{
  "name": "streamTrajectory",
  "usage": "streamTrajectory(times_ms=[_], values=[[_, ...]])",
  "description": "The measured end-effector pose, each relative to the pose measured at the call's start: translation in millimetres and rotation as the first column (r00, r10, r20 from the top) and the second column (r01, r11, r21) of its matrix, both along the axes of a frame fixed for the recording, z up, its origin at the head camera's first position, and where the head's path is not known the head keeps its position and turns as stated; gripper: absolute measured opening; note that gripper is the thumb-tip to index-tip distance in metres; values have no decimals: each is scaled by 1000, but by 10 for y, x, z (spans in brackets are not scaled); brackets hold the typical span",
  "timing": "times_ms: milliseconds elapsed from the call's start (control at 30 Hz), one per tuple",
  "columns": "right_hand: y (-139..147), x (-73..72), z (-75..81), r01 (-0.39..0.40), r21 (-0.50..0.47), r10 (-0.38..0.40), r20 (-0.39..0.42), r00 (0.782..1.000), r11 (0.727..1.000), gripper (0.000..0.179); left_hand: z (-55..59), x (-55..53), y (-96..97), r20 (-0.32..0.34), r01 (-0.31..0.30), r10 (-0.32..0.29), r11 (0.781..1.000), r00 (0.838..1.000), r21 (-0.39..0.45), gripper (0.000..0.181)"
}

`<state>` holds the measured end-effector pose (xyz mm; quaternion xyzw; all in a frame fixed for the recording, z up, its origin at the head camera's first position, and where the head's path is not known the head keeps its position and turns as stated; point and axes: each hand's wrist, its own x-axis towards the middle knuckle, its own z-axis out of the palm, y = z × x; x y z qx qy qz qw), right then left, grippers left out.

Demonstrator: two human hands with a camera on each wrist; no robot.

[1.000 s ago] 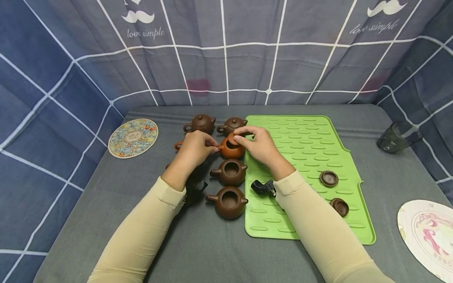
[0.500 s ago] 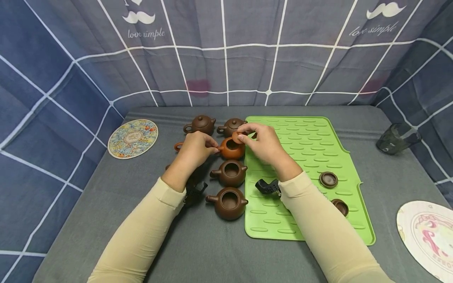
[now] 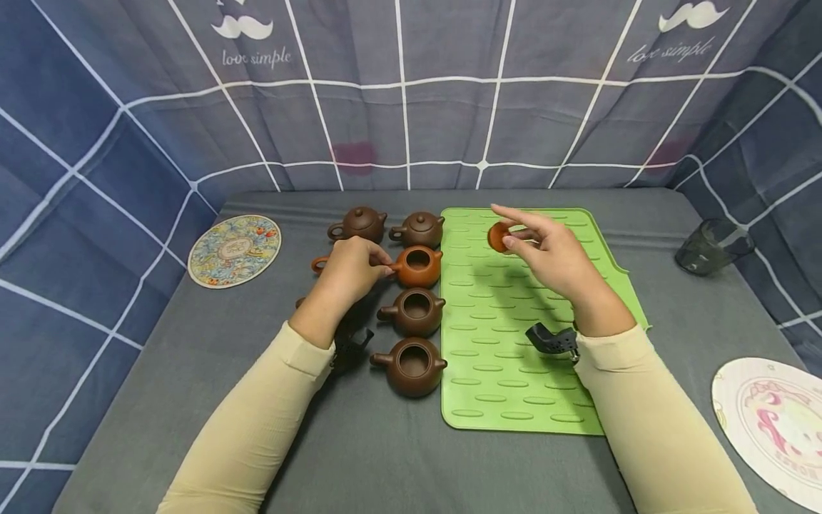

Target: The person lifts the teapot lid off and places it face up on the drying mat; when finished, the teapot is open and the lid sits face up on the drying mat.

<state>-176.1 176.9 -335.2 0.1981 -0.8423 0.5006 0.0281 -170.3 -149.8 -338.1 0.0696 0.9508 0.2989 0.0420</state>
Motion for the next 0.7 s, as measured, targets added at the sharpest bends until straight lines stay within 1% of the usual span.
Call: streamTrajectory(times_ms=[100, 200, 300, 400, 600, 700], values=[[242, 43, 46, 5, -34, -4, 28, 1000, 999, 44, 0, -1, 5, -2, 4, -4, 1000, 1000, -6, 7], [444, 78, 58, 29, -63, -22, 109, 994, 998, 39, -2, -5, 10, -8, 4, -4, 1000, 1000, -15, 8], [609, 104, 24, 51, -32, -43, 212, 976, 998, 42, -3, -8, 7, -19, 4, -5, 1000, 1000, -24, 8], [741, 100, -51, 60, -1, -57, 281, 958, 998, 47, 0, -11, 10, -30, 7, -8, 1000, 1000, -23, 8], [908, 57, -236, 134, 40, -140, 315, 939, 990, 52, -14, -16, 8, -48, 8, -9, 1000, 999, -30, 9], [983, 41, -309, 128, 108, -157, 320, 934, 986, 53, -21, -14, 9, -41, 6, -7, 1000, 999, -30, 9]])
